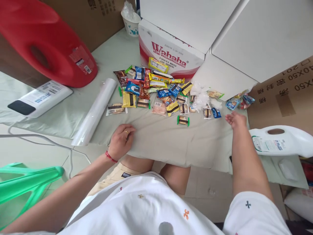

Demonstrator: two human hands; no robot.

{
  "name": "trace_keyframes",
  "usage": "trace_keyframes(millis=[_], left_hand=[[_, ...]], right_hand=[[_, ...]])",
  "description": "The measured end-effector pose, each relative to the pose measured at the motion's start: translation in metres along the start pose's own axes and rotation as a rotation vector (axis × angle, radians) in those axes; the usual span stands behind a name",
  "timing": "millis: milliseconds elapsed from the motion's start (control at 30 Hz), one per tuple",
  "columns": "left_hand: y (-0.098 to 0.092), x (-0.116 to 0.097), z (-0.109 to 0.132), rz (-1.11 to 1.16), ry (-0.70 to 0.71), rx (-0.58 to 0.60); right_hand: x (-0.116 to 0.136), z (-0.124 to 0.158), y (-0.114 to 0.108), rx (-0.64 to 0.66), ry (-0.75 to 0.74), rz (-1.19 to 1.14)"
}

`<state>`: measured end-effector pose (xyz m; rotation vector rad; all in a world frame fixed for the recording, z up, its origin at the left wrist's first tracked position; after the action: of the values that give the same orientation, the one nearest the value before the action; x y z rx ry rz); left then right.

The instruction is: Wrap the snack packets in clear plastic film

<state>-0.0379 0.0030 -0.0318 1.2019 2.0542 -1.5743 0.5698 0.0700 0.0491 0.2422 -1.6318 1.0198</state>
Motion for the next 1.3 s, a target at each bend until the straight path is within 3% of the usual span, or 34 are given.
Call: trace_keyframes(millis=[100, 233, 333, 433, 567, 733, 833, 933, 1033, 1100, 1200, 1300], left_hand=[[-0.011, -0.001, 0.001, 0.133, 0.062, 0.046], [-0.023, 0.005, -0.001, 0.099, 0.075, 0.032], [-0.021, 0.013, -0.002, 0.002, 0.069, 0.025], [-0.012, 0.017, -0.001, -0.077, 0.08, 0.064], [-0.005, 0.015, 0.001, -0.145, 0.091, 0.126], [-0.006, 0.013, 0.003, -0.221, 0.105, 0.12], [-0.005, 0.014, 0.004, -0.243, 0.109, 0.115], [-0.004, 0.014, 0.005, -0.237, 0.096, 0.114], [-0.004, 0.016, 0.005, -0.223, 0.097, 0.089], [-0.004, 0.018, 0.006, -0.197, 0.101, 0.071], [-0.008, 0.019, 0.006, -0.086, 0.093, 0.052], [-0.01, -0.001, 0.003, 0.099, 0.076, 0.019]], right_hand=[[-0.038, 0.061, 0.01, 0.014, 0.136, -0.068], [-0.057, 0.12, -0.009, 0.041, 0.203, -0.103], [-0.049, 0.131, -0.022, 0.07, 0.211, -0.086], [-0.027, 0.123, -0.014, 0.086, 0.159, -0.035], [0.025, 0.099, 0.033, 0.057, -0.133, 0.29], [0.093, 0.062, 0.126, 0.052, -0.373, 0.444], [0.119, 0.04, 0.179, 0.075, -0.389, 0.466], [0.13, 0.03, 0.211, 0.117, -0.358, 0.432], [0.128, 0.045, 0.208, 0.138, -0.39, 0.269], [0.118, 0.076, 0.192, 0.16, -0.417, 0.017], [0.091, 0.146, 0.161, 0.211, -0.408, -0.274], [0.06, 0.222, 0.139, 0.289, -0.327, -0.384]])
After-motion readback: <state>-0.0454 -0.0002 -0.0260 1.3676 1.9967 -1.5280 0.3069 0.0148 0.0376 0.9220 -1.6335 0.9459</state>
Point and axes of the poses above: each hand's wrist, its own z-axis away from the middle knuckle, its own y-axis out of the palm, x = y × z, the point moved 2 cm from there along -z, towards the middle knuckle, and after that the axes turned 3 degrees about x, right-handed, at the moved point
